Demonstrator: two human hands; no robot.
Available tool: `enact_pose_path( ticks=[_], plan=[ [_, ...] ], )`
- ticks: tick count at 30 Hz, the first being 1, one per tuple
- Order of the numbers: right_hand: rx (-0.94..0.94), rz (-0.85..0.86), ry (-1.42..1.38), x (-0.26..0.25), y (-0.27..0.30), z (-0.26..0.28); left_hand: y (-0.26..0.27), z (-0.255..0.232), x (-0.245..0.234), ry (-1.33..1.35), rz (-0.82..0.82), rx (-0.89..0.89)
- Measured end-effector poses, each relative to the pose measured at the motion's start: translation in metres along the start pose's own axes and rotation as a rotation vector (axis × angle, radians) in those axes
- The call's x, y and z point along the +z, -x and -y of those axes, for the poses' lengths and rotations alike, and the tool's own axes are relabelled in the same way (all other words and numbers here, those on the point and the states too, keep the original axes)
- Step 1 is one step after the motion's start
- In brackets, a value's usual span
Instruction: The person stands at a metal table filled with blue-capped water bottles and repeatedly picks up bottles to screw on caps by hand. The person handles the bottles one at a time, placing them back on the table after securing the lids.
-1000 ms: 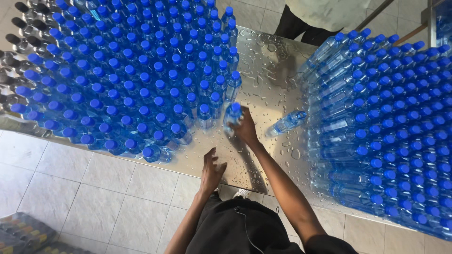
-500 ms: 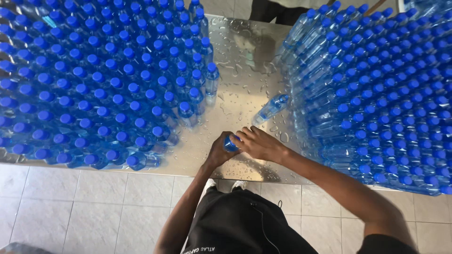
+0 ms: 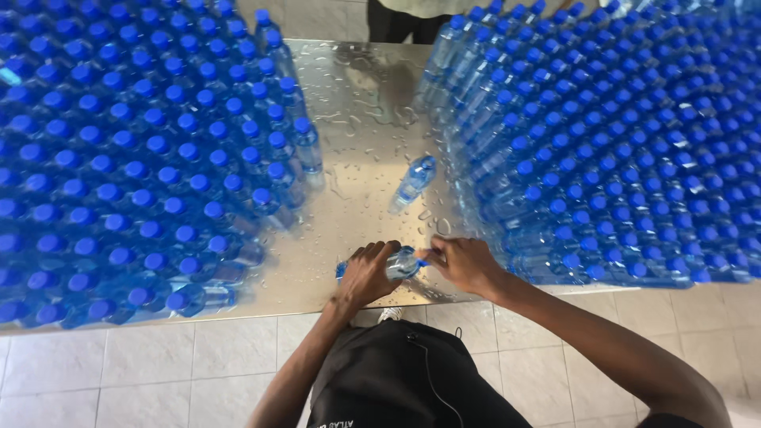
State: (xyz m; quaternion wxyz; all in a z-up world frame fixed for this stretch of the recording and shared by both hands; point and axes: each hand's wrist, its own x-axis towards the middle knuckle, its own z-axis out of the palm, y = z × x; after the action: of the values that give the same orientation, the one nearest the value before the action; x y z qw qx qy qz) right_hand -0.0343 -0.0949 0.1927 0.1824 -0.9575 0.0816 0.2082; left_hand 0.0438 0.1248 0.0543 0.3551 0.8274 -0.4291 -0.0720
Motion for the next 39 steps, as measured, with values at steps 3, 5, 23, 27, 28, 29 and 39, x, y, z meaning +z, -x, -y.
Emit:
enact_pose_path(
  ticks=[3, 5, 23, 27, 28, 29, 39],
  plan=[
    [-0.604, -0.511, 0.468, 0.019, 0.013, -0.028, -0.009, -0.021, -0.028, 0.161, 0.145, -0.036],
    [-0.658, -0.523, 0.492, 0.033, 0.016, -0.047, -0.009, -0.027, -0.023, 0.163, 0.184, -0.001],
    [-0.074, -0.135, -0.214, 0.088, 0.021, -0.087, -0.011, -0.045, 0.028, 0.033, 0.294, -0.028],
    [-0.282, -0.591, 0.238, 0.052, 0.046, -0.066, -0.026, -0.071, -0.018, 0.258, 0.433, -0.084],
    [-0.291, -0.588, 0.238, 0.053, 0.048, -0.073, -0.034, -0.078, -0.036, 0.258, 0.427, -0.091],
    [-0.497, -0.635, 0.273, 0.054, 0.050, -0.079, -0.040, -0.085, -0.053, 0.376, 0.637, -0.080],
    [0.327, -0.076, -0.866, 0.152, 0.016, -0.117, -0.007, -0.019, 0.122, -0.273, 0.513, -0.024]
  ],
)
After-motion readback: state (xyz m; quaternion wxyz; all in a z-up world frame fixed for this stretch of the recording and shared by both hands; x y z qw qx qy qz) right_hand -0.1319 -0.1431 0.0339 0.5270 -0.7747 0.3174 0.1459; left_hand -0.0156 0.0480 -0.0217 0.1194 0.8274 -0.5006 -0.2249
